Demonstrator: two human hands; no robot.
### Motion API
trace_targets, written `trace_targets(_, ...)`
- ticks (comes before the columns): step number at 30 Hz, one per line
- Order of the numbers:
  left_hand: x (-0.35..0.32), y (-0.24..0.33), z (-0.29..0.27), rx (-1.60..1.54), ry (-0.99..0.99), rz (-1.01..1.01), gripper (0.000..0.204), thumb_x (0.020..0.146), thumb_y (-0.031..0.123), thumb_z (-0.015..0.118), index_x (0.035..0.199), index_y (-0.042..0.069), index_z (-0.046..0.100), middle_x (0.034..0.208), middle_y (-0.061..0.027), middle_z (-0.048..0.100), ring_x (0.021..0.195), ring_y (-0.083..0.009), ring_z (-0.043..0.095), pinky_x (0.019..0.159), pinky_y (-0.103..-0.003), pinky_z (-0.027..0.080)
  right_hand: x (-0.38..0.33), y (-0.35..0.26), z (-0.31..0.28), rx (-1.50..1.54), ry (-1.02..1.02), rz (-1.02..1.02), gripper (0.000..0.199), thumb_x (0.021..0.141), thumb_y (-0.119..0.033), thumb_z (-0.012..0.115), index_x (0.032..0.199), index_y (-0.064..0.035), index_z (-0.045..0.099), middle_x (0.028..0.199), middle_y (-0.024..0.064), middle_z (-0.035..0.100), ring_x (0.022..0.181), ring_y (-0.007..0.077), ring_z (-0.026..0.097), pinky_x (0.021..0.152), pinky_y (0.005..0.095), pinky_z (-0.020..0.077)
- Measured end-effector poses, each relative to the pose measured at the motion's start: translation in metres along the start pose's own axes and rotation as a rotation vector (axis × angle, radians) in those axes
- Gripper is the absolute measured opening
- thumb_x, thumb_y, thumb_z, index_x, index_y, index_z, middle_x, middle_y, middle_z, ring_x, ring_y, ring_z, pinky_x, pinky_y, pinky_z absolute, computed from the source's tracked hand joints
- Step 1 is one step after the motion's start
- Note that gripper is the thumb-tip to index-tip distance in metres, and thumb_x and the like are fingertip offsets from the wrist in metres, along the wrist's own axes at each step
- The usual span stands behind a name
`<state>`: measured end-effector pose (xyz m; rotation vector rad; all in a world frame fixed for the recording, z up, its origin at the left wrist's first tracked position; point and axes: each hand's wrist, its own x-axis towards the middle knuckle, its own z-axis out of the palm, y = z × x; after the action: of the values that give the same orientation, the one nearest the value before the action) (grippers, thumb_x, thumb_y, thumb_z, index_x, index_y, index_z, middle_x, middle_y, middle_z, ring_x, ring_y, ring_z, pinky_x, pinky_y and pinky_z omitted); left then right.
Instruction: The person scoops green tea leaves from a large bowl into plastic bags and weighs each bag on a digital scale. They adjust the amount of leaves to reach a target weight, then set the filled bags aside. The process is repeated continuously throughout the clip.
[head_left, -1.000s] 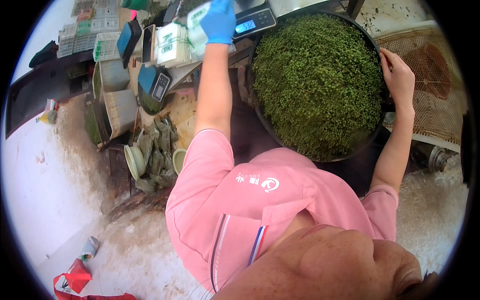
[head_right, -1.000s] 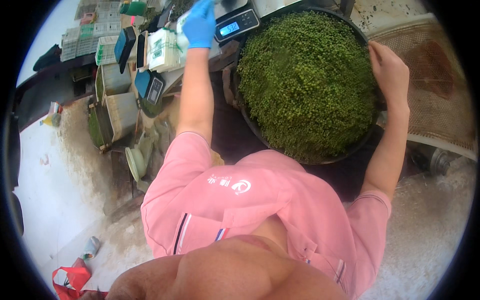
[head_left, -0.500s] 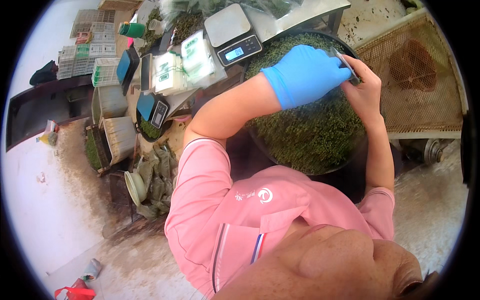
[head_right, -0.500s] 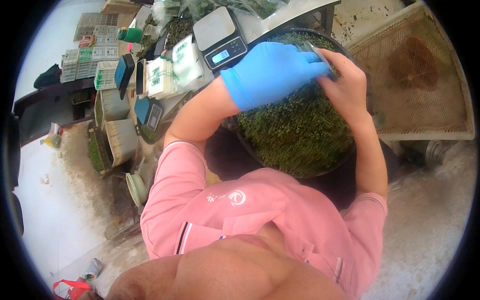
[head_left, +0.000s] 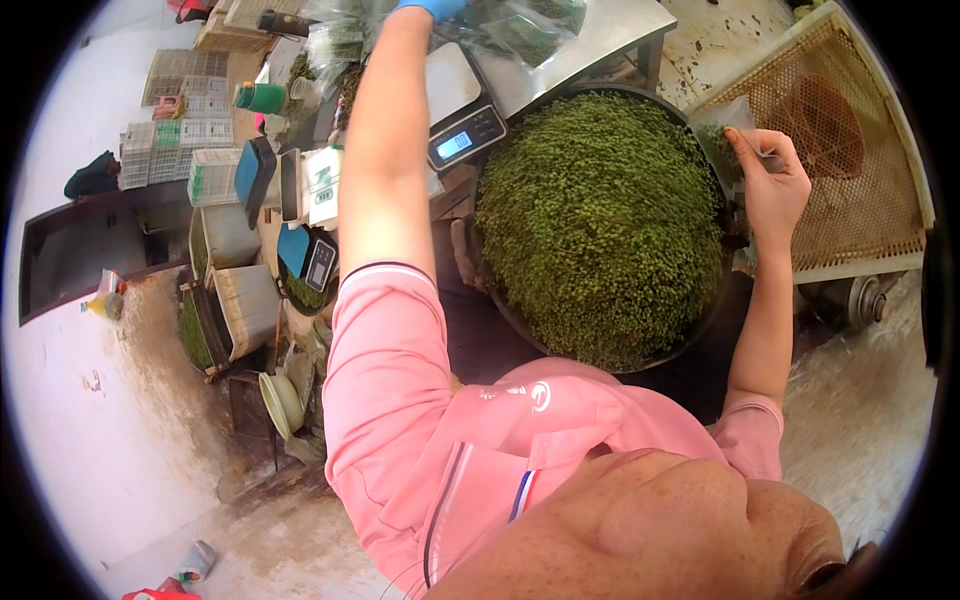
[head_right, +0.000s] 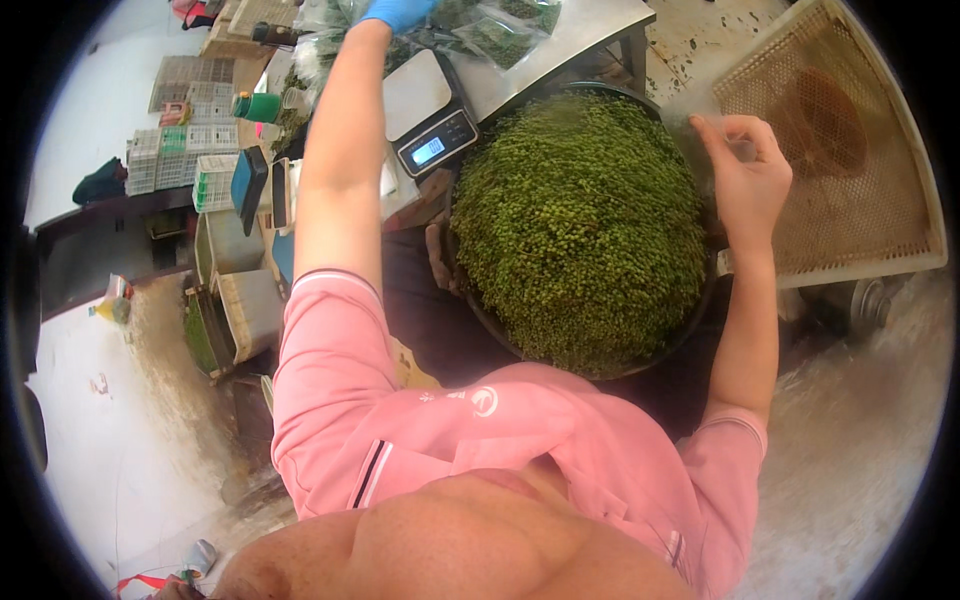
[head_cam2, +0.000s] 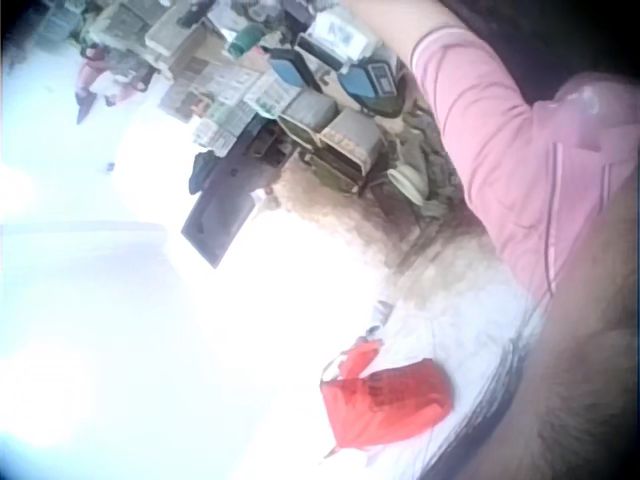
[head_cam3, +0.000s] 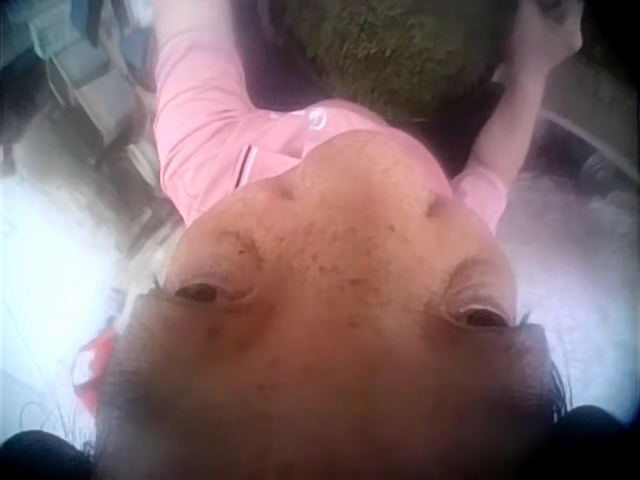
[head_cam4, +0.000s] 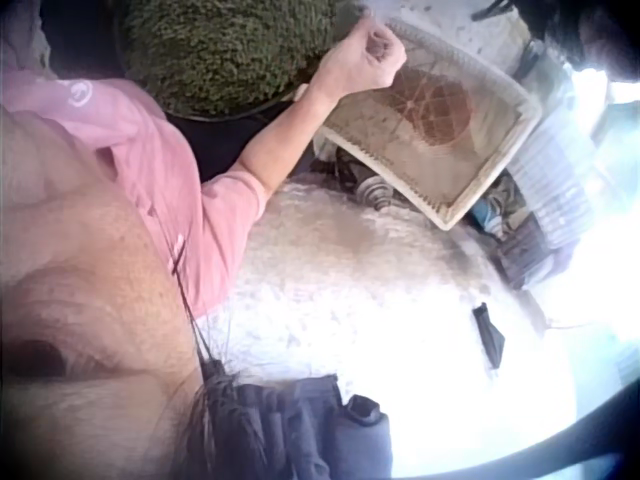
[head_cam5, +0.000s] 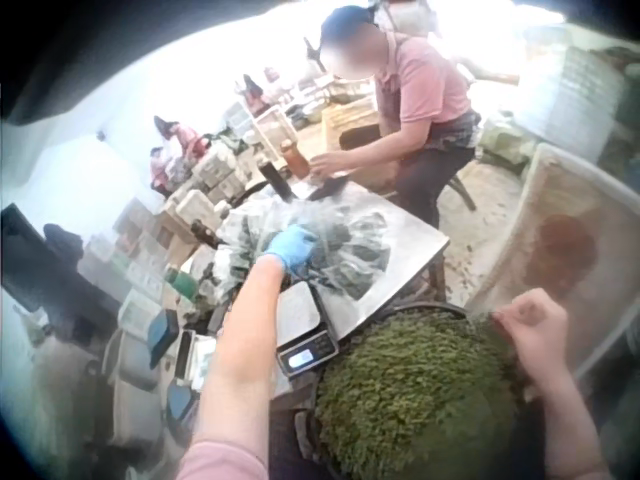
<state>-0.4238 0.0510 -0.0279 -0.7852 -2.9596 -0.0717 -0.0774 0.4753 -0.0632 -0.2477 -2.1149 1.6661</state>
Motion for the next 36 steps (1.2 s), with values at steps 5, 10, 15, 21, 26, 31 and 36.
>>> trace_targets(5,-0.050,0.043,-0.095,0.288,0.211,0.161,0.020,0.087,0.021,0.061,0.088,0.010,0.078,0.089,-0.0153,0.073,0.089,-0.0346,0.067,0.082,-0.046,0.052,0.009,0.013,-0.012,-0.117,0.139,-0.133,0.021,0.084,-0.013,0.084,0.097,0.0001,0.074,0.092,0.0031,0.073,0.082,0.0092,0.063,0.078,0.0242,0.0497)
trace_targets(10,-0.154,0.057,-0.105,-0.597,0.443,-0.170,0.034,0.098,0.015,0.062,0.128,-0.001,0.068,0.129,-0.0133,0.068,0.115,-0.0181,0.063,0.101,-0.032,0.047,0.026,0.029,-0.044,-0.128,0.263,-0.124,0.019,0.091,-0.021,0.077,0.103,-0.0078,0.078,0.095,0.0041,0.076,0.086,0.0126,0.069,0.080,0.0293,0.0538)
trace_targets(15,-0.242,0.091,-0.019,-0.913,0.503,-0.475,0.048,0.100,0.014,0.059,0.144,-0.006,0.051,0.146,-0.0173,0.052,0.125,-0.0236,0.056,0.107,-0.033,0.043,0.058,0.060,-0.071,-0.185,0.412,0.135,0.020,0.082,-0.019,0.076,0.093,-0.0020,0.078,0.084,0.0095,0.076,0.075,0.0152,0.070,0.070,0.0326,0.0547)
trace_targets(21,-0.334,0.149,0.015,-1.021,0.540,-0.717,0.047,0.101,0.010,0.056,0.142,-0.011,0.046,0.144,-0.0157,0.051,0.124,-0.0249,0.054,0.108,-0.037,0.044,0.081,0.199,-0.082,-0.598,0.259,0.261,0.029,0.079,-0.025,0.073,0.094,-0.0014,0.077,0.090,0.0159,0.076,0.085,0.0234,0.074,0.082,0.0376,0.0571)
trace_targets(26,-0.391,0.148,0.002,-1.152,0.451,-0.807,0.048,0.104,0.014,0.054,0.146,-0.007,0.042,0.146,-0.0187,0.049,0.125,-0.0293,0.056,0.107,-0.039,0.046,0.073,0.313,-0.056,-0.721,-0.085,0.404,0.028,0.092,-0.037,0.072,0.113,-0.0193,0.078,0.113,0.0096,0.075,0.103,0.0289,0.072,0.090,0.0453,0.0557)
trace_targets(31,-0.416,0.139,-0.010,-1.069,0.399,-0.967,0.047,0.105,0.019,0.054,0.146,-0.003,0.045,0.144,-0.0176,0.053,0.122,-0.0294,0.060,0.103,-0.039,0.049,0.073,0.356,-0.004,-0.553,-0.176,0.294,0.022,0.096,-0.023,0.067,0.110,-0.0110,0.079,0.108,0.0131,0.076,0.097,0.0302,0.072,0.088,0.0479,0.0566)
trace_targets(36,-0.425,0.144,-0.013,-1.008,0.372,-1.047,0.045,0.104,0.018,0.056,0.143,-0.003,0.049,0.135,-0.0154,0.061,0.114,-0.0259,0.064,0.098,-0.036,0.051,0.074,0.376,0.048,-0.623,-0.497,0.237,0.044,0.096,-0.017,0.063,0.139,-0.0101,0.059,0.146,0.0177,0.054,0.133,0.0370,0.052,0.110,0.0463,0.0434)
